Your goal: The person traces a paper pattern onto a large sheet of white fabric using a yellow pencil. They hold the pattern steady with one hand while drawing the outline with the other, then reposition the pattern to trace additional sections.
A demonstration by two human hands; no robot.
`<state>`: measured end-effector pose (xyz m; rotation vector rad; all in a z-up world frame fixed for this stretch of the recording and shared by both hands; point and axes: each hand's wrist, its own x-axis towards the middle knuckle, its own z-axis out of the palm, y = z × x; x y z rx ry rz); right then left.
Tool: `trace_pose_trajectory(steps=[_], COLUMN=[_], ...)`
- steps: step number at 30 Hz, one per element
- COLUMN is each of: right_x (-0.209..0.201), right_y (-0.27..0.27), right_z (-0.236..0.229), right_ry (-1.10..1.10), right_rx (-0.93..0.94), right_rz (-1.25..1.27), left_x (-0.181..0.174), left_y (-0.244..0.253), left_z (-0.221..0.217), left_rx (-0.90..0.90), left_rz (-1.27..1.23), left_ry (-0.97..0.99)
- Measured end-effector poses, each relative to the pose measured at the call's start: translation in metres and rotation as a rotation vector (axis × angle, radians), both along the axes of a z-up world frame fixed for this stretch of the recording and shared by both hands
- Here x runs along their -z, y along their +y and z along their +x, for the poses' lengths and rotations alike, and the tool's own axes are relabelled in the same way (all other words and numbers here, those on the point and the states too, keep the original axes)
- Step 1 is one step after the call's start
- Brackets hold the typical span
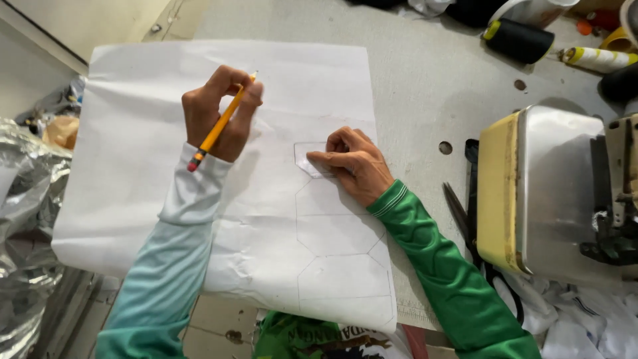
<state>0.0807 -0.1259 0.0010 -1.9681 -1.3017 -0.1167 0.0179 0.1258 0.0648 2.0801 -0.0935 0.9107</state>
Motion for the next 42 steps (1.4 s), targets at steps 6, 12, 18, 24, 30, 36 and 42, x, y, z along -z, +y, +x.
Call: trace_pose_trajectory(steps=[6,12,18,24,30,36,42], right_x=[0.0,0.004,0.006,0.001,-0.001,-0.007,-0.004], right_y=[0.0,-0.001,-0.001,0.0,0.0,0.002,0.001], right_z=[0.001,0.002,0.001,0.0,0.0,0.0,-0.001], right_ry=[-0.029,0.059,0.051,0.067,0.06,0.068,0.062], right_rx=[-0.032,0.009,0.03,0.039,0.041,0.04,0.048], right_rz=[-0.06,-0.093,-0.127,-0.134,-0.162,-0.153,-0.158], left_x=[0.015,0.037,0.049,0.048,0.051,0.051,0.052], left_y=[0.002,0.009,0.01,0.01,0.011,0.013,0.012], left_z=[0.007,0.011,0.013,0.015,0.019,0.02,0.021], left_rx=[0.093,0.305,0.34,0.33,0.344,0.355,0.358], left_rz=[-0.042,0.115,0.107,0.125,0.141,0.179,0.168], left_ry=[0.128,0.189,0.35,0.403,0.424,0.421,0.409])
